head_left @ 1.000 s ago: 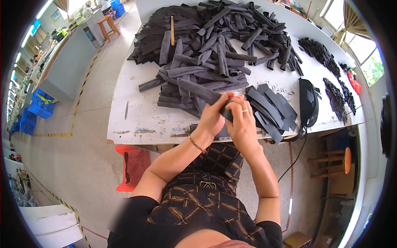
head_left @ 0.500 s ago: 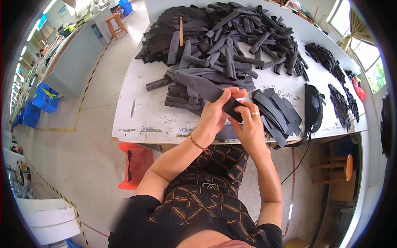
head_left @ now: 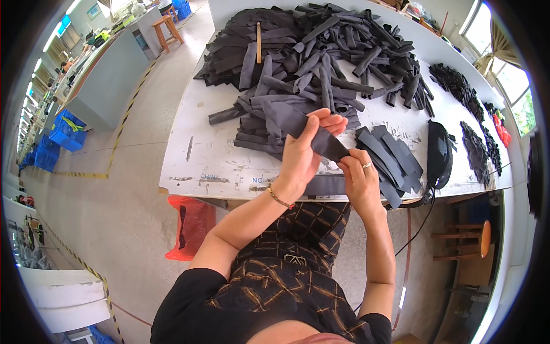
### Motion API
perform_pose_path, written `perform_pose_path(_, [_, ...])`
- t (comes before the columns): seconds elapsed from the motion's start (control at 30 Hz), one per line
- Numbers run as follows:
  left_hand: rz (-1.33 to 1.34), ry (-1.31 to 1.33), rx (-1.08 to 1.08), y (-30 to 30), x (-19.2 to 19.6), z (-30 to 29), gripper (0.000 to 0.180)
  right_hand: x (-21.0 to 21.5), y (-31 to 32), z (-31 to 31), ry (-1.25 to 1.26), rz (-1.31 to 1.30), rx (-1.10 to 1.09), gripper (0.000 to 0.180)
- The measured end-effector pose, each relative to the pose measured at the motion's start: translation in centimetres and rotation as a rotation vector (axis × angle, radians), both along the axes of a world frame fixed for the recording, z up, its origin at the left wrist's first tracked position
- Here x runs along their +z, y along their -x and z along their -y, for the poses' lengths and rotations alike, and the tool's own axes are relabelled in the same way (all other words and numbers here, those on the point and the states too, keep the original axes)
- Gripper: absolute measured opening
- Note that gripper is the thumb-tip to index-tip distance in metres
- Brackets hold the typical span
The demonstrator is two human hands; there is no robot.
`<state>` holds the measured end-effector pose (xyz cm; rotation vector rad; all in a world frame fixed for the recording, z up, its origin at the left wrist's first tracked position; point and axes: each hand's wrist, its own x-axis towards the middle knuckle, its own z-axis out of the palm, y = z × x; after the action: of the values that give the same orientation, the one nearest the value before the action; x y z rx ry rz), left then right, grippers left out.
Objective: The person sits at a workbench and repeatedly picks up a small rectangular fabric piece and a cylindrical fabric tube. They insert the rectangular piece into the tube, fold the edges over, and place the assembled unit into a red plastic bag. The person continues this repetitive assembly process for the duration of the clip.
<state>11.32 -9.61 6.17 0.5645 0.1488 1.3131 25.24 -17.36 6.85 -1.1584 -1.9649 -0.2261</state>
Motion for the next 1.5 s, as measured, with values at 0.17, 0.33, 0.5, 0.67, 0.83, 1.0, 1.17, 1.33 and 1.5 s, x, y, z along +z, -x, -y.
perform_pose_path(0.17, [0.087, -0.048, -0.021, -0.8, 0.1, 0.7, 0.032, 0.3, 0.2, 0.0, -0.051, -0.055, 0.03, 0.025])
perform_pose_path(0.33, [0.124, -0.034, -0.097, -1.0, -0.4, 1.1, 0.028, 0.1, 0.5, -0.2, -0.075, -0.077, 0.045, 0.023])
perform_pose_path(0.5, [0.119, -0.01, -0.122, -1.2, -0.6, 1.4, 0.027, -0.1, 0.7, -0.6, -0.092, -0.122, 0.052, 0.017])
perform_pose_path(0.67, [0.13, 0.073, -0.153, -1.3, -1.3, 1.5, 0.028, -0.4, 1.0, -0.8, -0.087, -0.125, 0.065, 0.015])
perform_pose_path(0.83, [0.121, 0.082, -0.169, -1.5, -1.8, 1.6, 0.029, -1.3, 0.8, -1.3, -0.052, -0.121, 0.063, 0.013])
perform_pose_path(1.0, [0.092, 0.105, -0.181, -1.3, -1.7, 1.2, 0.035, -1.4, 0.8, -1.4, -0.031, -0.112, 0.051, 0.012])
perform_pose_path(1.17, [-0.057, -0.013, -0.125, -0.9, -0.8, 1.0, 0.046, -0.8, 2.1, -0.3, 0.2, -0.483, -0.103, 0.014])
perform_pose_path(1.33, [-0.04, -0.096, -0.052, -0.2, -0.7, -0.4, 0.047, -1.6, 3.8, -1.0, 0.203, -1.073, -0.075, 0.013])
perform_pose_path(1.5, [-0.048, -0.257, -0.1, 0.8, -0.4, -1.4, 0.045, 0.7, 2.7, 1.1, 0.366, -1.26, 0.015, 0.013])
